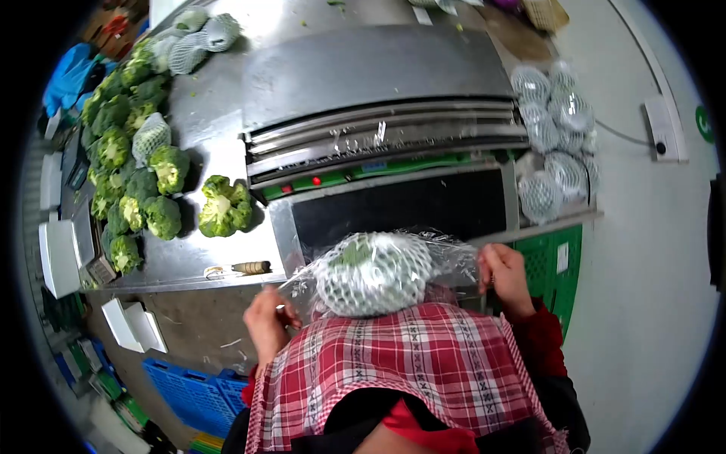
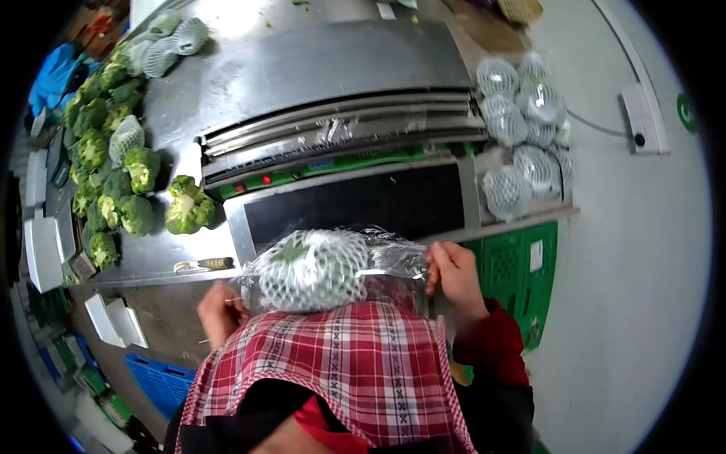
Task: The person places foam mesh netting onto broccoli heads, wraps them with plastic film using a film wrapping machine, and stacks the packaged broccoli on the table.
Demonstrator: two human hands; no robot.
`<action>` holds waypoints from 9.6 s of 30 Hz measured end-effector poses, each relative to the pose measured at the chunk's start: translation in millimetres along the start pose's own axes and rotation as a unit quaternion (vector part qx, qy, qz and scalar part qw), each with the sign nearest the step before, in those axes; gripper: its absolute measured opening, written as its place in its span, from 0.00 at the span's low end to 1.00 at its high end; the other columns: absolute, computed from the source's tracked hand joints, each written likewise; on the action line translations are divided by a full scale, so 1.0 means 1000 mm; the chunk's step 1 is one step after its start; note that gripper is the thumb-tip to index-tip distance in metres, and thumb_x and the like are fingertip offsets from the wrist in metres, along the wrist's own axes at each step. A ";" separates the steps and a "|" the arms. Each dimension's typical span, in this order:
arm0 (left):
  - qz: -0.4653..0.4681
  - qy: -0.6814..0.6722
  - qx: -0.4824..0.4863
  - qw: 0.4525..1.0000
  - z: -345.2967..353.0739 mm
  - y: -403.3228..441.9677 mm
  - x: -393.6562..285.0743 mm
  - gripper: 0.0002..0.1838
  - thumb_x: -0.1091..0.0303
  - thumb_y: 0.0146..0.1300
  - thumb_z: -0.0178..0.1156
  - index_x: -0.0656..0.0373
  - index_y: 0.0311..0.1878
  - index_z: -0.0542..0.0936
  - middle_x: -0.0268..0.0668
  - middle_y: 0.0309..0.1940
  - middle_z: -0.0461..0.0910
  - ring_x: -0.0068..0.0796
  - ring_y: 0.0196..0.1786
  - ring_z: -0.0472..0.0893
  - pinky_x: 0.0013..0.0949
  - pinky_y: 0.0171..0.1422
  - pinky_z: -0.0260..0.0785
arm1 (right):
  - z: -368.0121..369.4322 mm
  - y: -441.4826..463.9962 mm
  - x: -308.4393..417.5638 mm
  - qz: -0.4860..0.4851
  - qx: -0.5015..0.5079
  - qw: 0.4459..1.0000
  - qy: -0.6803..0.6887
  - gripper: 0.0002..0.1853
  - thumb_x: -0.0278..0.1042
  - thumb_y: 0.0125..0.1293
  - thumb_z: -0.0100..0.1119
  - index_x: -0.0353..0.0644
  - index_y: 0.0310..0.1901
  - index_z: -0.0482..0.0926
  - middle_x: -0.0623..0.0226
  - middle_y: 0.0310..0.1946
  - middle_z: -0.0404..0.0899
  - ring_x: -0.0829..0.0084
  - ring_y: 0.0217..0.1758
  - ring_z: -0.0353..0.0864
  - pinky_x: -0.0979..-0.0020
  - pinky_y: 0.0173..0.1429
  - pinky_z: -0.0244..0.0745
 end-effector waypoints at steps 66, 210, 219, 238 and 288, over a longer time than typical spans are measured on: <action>0.295 -0.144 -0.007 0.945 0.130 0.478 -0.325 0.34 0.71 0.53 0.66 0.65 0.64 0.68 0.47 0.52 0.75 0.43 0.53 0.76 0.39 0.50 0.75 | 0.055 0.217 0.299 -0.472 -0.039 0.859 -0.195 0.29 0.14 0.53 0.53 0.35 0.61 0.69 0.59 0.57 0.71 0.70 0.54 0.76 0.73 0.50 0.74; -0.002 -0.160 -0.108 0.981 -0.012 0.007 0.033 0.16 0.56 0.73 0.53 0.51 0.28 0.70 0.19 0.16 0.64 0.09 0.14 0.56 0.22 0.15 0.43 | 0.119 0.056 0.035 -0.066 0.152 0.951 -0.261 0.19 0.43 0.72 0.54 0.37 0.29 0.82 0.76 0.18 0.72 0.89 0.18 0.62 0.83 0.21 0.56; 0.056 -0.168 -0.151 0.972 -0.029 0.002 0.030 0.19 0.54 0.74 0.51 0.50 0.26 0.66 0.24 0.11 0.58 0.14 0.11 0.54 0.24 0.14 0.42 | 0.137 0.059 0.079 -0.166 0.036 0.976 0.139 0.11 0.33 0.73 0.51 0.38 0.33 0.75 0.75 0.22 0.70 0.86 0.21 0.64 0.81 0.26 0.60; -0.044 0.085 0.441 0.892 0.063 0.064 0.155 0.14 0.68 0.65 0.59 0.65 0.50 0.77 0.41 0.43 0.83 0.26 0.45 0.82 0.28 0.48 0.76 | 0.160 0.047 -0.150 -0.077 0.208 0.921 -0.320 0.10 0.28 0.66 0.52 0.35 0.44 0.81 0.54 0.34 0.83 0.60 0.35 0.83 0.65 0.43 0.79; 0.408 0.354 -0.326 0.776 0.030 0.465 -0.325 0.39 0.51 0.54 0.69 0.63 0.63 0.68 0.50 0.64 0.68 0.49 0.65 0.70 0.45 0.63 0.66 | -0.190 0.446 0.208 -0.350 -0.198 0.764 -0.505 0.22 0.25 0.68 0.42 0.38 0.63 0.70 0.53 0.60 0.73 0.57 0.66 0.70 0.66 0.72 0.60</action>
Point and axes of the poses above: each hand's wrist, its own y-axis towards the middle knuckle, its own z-axis out of the palm, x = y × z, the point moved 6 cm from there along y, towards the middle knuckle
